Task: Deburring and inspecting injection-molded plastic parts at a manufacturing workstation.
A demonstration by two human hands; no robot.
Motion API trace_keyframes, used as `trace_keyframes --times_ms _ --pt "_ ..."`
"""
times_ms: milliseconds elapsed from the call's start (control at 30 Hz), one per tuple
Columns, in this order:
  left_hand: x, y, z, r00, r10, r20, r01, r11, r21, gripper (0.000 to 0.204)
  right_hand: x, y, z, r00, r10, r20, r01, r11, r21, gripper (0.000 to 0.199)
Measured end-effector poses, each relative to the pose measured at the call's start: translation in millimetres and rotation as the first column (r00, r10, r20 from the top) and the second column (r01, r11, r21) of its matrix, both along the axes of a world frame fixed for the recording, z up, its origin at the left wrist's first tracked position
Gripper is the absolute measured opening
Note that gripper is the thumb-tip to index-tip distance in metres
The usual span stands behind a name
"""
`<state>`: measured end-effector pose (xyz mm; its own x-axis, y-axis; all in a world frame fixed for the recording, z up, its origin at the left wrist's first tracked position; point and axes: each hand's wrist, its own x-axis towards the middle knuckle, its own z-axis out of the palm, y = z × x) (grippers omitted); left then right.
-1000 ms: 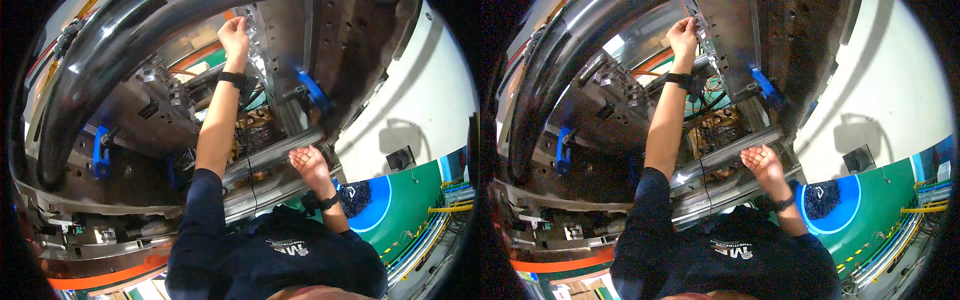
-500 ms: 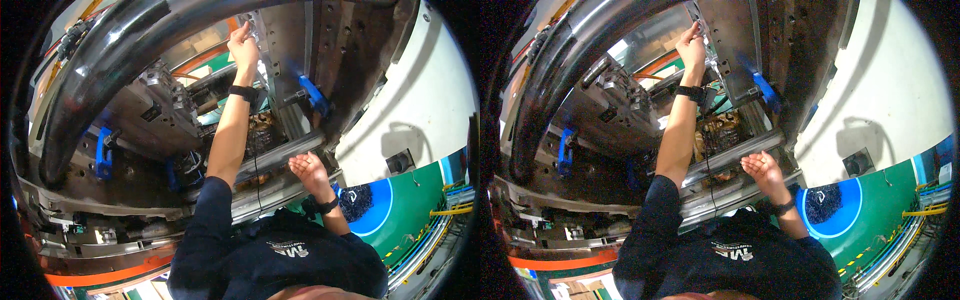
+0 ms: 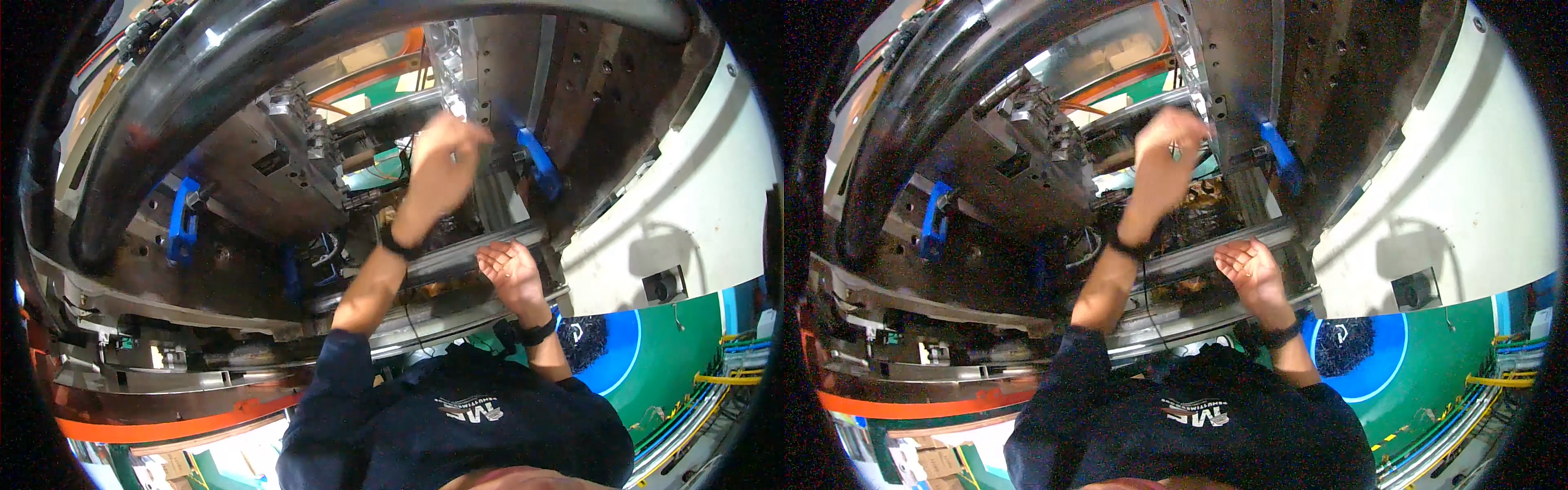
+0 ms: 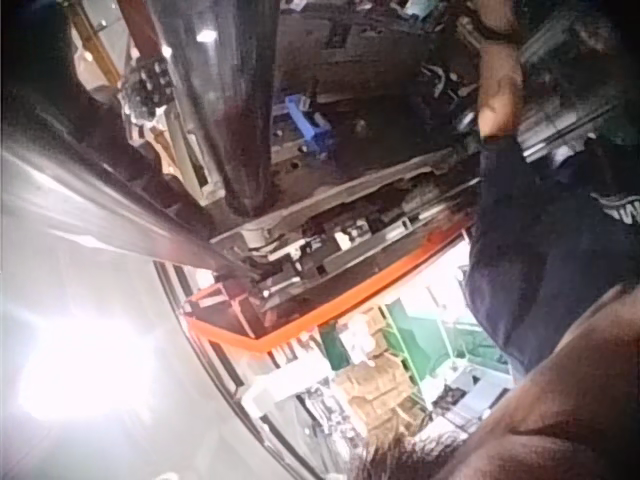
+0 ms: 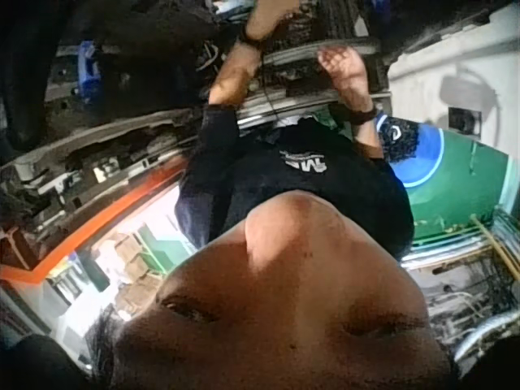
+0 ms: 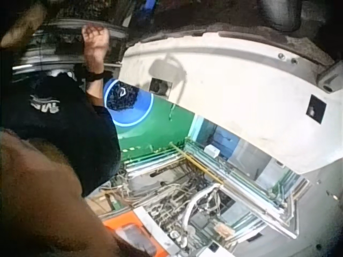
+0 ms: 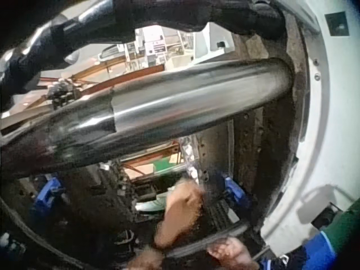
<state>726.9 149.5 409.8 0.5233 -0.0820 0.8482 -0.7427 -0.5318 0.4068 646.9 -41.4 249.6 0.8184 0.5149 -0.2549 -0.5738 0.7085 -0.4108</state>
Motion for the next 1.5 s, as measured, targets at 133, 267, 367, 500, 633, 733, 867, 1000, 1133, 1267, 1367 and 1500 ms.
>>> trace_keyframes --times_ms 133,267,367,500,633,733,867,1000,1133,1267,1367,1500 --pt "-95 -38 -61 0.943 -0.101 -0.318 0.194 0.942 0.275 0.011 2 -2 0 1.000 -0.003 -0.026 0.006 0.994 0.113 0.042" --pt "-116 -48 -95 0.938 -0.019 -0.346 0.161 0.908 0.388 0.010 2 -1 -6 0.998 0.006 -0.057 -0.004 0.999 0.046 0.045" --pt "-122 -48 -108 0.940 0.031 -0.340 0.138 0.876 0.461 0.008 -6 2 -6 0.999 0.023 -0.038 -0.024 0.999 -0.045 0.046" --pt "-124 -52 -120 0.925 0.032 -0.378 0.124 0.915 0.383 0.009 -10 4 -3 1.000 0.012 0.007 -0.011 0.994 -0.106 0.047" --pt "-126 -51 -118 0.938 0.097 -0.331 0.069 0.888 0.455 0.013 -8 4 -7 1.000 0.017 -0.010 -0.018 0.992 -0.127 0.047" --pt "-121 -43 -119 0.947 0.085 -0.309 0.081 0.868 0.489 0.016 -7 9 -7 0.997 0.041 0.063 -0.035 0.995 -0.093 0.046" --pt "-110 -36 -108 0.908 -0.012 -0.419 0.221 0.863 0.454 0.020 0 3 -38 0.999 0.053 0.013 -0.054 0.991 0.119 0.042" --pt "-94 -23 -104 0.780 -0.083 -0.620 0.158 0.985 0.067 0.009 -4 11 -4 0.998 0.064 0.014 -0.065 0.995 0.078 0.041" --pt "-36 2 -49 0.831 -0.102 -0.546 0.003 0.984 -0.179 0.007 1 -2 7 0.999 0.051 0.001 -0.051 0.998 -0.043 0.043" --pt "46 35 -23 0.883 -0.073 -0.464 -0.106 0.931 -0.350 0.014 -3 -13 -1 0.998 0.038 0.059 -0.036 0.999 -0.033 0.041" --pt "114 69 -36 0.895 -0.054 -0.443 -0.174 0.872 -0.458 0.018 -11 -15 -2 0.998 0.050 -0.026 -0.052 0.995 -0.086 0.039" --pt "161 67 -37 0.903 -0.057 -0.425 -0.238 0.758 -0.607 0.015 -25 -26 -11 1.000 0.013 0.001 -0.013 0.995 -0.099 0.037"
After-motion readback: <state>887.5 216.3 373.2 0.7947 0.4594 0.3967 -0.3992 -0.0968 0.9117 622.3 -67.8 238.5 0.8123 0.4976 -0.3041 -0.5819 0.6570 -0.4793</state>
